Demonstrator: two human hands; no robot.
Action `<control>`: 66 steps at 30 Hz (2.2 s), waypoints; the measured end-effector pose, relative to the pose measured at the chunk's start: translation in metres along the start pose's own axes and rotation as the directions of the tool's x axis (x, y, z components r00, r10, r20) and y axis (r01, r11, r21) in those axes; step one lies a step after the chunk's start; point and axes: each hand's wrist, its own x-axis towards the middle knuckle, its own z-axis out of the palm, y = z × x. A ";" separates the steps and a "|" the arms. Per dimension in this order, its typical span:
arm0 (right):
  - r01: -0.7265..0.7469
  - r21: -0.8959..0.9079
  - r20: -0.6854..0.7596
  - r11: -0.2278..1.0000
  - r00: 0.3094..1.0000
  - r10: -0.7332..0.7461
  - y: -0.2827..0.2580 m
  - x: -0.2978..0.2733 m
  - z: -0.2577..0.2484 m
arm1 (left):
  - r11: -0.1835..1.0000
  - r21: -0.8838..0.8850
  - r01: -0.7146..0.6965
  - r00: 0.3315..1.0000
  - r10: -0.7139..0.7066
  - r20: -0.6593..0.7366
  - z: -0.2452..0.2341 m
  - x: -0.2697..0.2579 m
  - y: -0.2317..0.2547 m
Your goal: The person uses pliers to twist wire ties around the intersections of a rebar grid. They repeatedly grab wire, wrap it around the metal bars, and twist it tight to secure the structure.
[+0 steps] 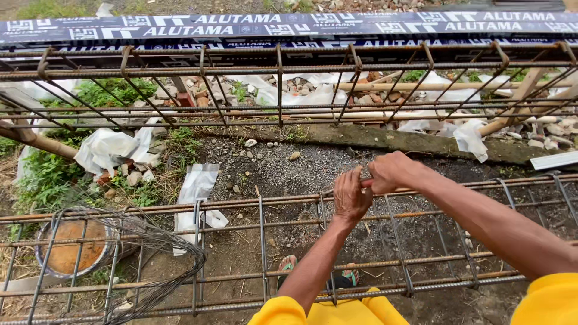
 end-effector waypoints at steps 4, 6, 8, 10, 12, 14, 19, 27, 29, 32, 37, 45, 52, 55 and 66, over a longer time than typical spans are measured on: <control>-0.157 0.281 0.397 0.947 0.917 0.034 0.010 0.030 0.008 | 1.000 0.024 0.015 0.996 -0.013 -0.094 0.012 0.000 -0.011; -0.172 0.175 0.285 0.970 0.951 0.117 0.022 0.043 0.031 | 0.995 -0.048 0.089 0.972 -0.076 0.225 -0.003 0.008 -0.012; -0.016 -0.020 0.054 1.000 0.998 0.017 -0.009 -0.028 -0.046 | 0.982 -0.097 0.161 0.935 -0.121 0.334 -0.033 0.037 0.003; 0.105 -0.240 -0.148 0.965 0.979 -0.143 -0.030 -0.062 -0.066 | 0.960 -0.127 0.247 0.880 -0.168 0.444 -0.046 0.049 0.000; 0.017 -0.575 -0.274 0.818 0.938 -0.212 -0.024 -0.050 -0.039 | 0.939 -0.160 0.305 0.799 -0.161 0.579 -0.039 0.056 -0.017; 0.024 -0.555 -0.322 0.831 0.916 -0.241 -0.023 -0.051 -0.042 | 0.950 -0.164 0.266 0.832 -0.140 0.536 -0.032 0.049 -0.016; 0.055 -0.452 -0.367 0.890 0.898 -0.242 -0.023 -0.043 -0.033 | 0.994 -0.001 0.109 0.992 -0.109 0.056 0.011 0.016 0.000; -0.137 -0.167 -0.072 0.976 0.989 0.127 -0.025 -0.033 0.016 | 0.998 -0.020 0.052 0.978 -0.047 0.205 0.061 -0.009 -0.033; -0.136 -0.101 -0.054 0.986 0.990 0.131 -0.026 -0.037 0.027 | 1.000 -0.011 0.013 0.954 -0.009 0.301 0.033 -0.002 -0.021; -0.147 0.037 -0.031 0.988 0.988 0.148 -0.028 -0.045 0.036 | 0.999 -0.009 -0.037 0.884 0.037 0.465 0.008 0.005 -0.010; -0.207 0.173 -0.027 0.963 0.976 0.214 -0.035 -0.053 0.064 | 0.996 -0.018 -0.085 0.767 0.077 0.637 -0.020 0.011 0.006; -0.308 0.174 0.131 0.935 0.949 0.288 -0.083 -0.112 0.058 | 0.984 -0.069 -0.166 0.637 0.160 0.754 -0.012 -0.048 0.009; -0.581 0.611 0.384 0.538 0.812 0.440 -0.142 -0.134 0.138 | 0.923 -0.282 -0.261 0.679 0.383 0.626 -0.135 -0.059 0.039; -0.416 0.878 0.227 0.238 0.797 0.559 -0.184 -0.119 0.217 | 0.931 -0.307 -0.196 0.822 0.327 0.467 -0.186 -0.077 0.027; -0.089 0.986 -0.027 0.139 0.742 0.670 -0.273 -0.119 0.189 | 0.933 0.352 0.073 0.987 -0.119 0.110 -0.266 -0.214 -0.071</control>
